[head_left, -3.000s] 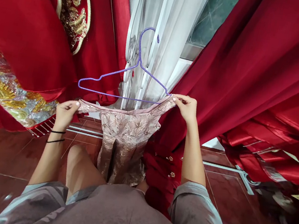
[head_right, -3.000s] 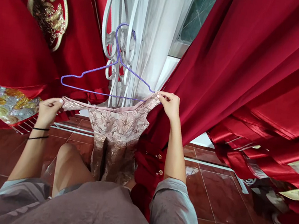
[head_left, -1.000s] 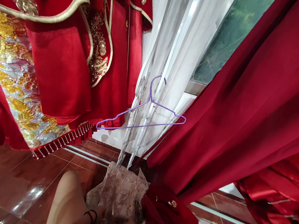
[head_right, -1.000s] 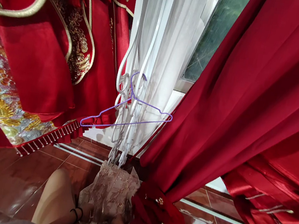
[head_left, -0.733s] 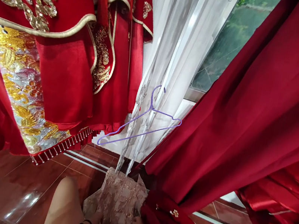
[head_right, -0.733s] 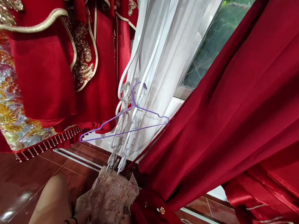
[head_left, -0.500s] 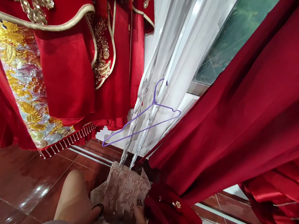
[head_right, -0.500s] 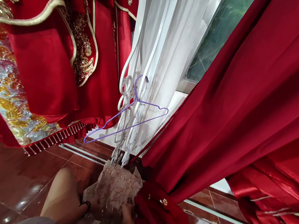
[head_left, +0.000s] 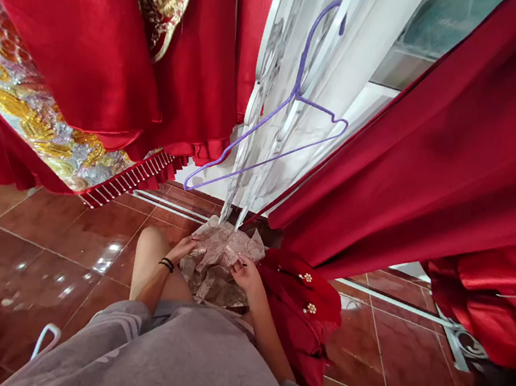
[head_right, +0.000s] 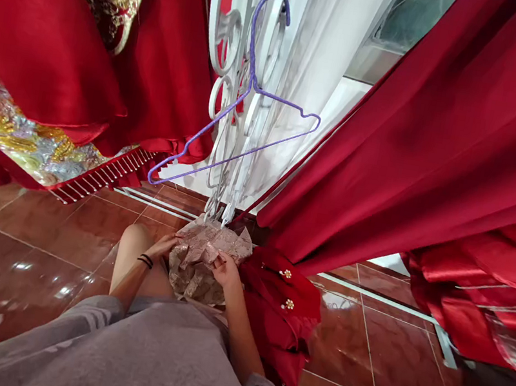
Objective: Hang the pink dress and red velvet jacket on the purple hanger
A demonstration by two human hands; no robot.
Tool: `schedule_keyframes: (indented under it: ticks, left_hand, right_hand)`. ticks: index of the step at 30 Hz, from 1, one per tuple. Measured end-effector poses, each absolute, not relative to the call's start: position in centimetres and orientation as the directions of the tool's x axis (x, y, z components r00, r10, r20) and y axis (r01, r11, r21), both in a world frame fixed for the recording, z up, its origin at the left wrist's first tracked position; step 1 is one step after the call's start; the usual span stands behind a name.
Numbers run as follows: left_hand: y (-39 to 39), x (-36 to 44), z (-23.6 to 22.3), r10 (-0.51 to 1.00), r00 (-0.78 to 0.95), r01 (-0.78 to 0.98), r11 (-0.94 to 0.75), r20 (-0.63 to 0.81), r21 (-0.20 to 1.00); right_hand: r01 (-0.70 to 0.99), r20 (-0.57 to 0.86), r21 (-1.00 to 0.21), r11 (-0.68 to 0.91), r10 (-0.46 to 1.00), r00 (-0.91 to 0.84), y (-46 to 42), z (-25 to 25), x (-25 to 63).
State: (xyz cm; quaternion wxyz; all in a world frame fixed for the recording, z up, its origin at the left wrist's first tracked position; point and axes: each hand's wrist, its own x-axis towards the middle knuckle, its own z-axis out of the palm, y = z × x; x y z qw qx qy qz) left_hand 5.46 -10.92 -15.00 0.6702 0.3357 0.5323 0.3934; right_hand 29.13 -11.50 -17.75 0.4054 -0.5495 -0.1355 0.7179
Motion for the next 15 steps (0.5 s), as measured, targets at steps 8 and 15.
schedule_keyframes:
  ticks: [8, 15]
  left_hand:
    - [-8.6, 1.7, -9.8, 0.994, 0.039, -0.537, 0.106, -0.101, 0.837]
    - [-5.9, 1.8, -4.6, 0.968, -0.189, -0.532, -0.240, 0.163, 0.812]
  right_hand:
    - [-0.602, -0.285, -0.777, -0.186, 0.956, 0.073, -10.8, -8.0, 35.4]
    - [-0.516, -0.117, -0.856, -0.029, 0.983, 0.139, -11.2, -3.2, 36.9]
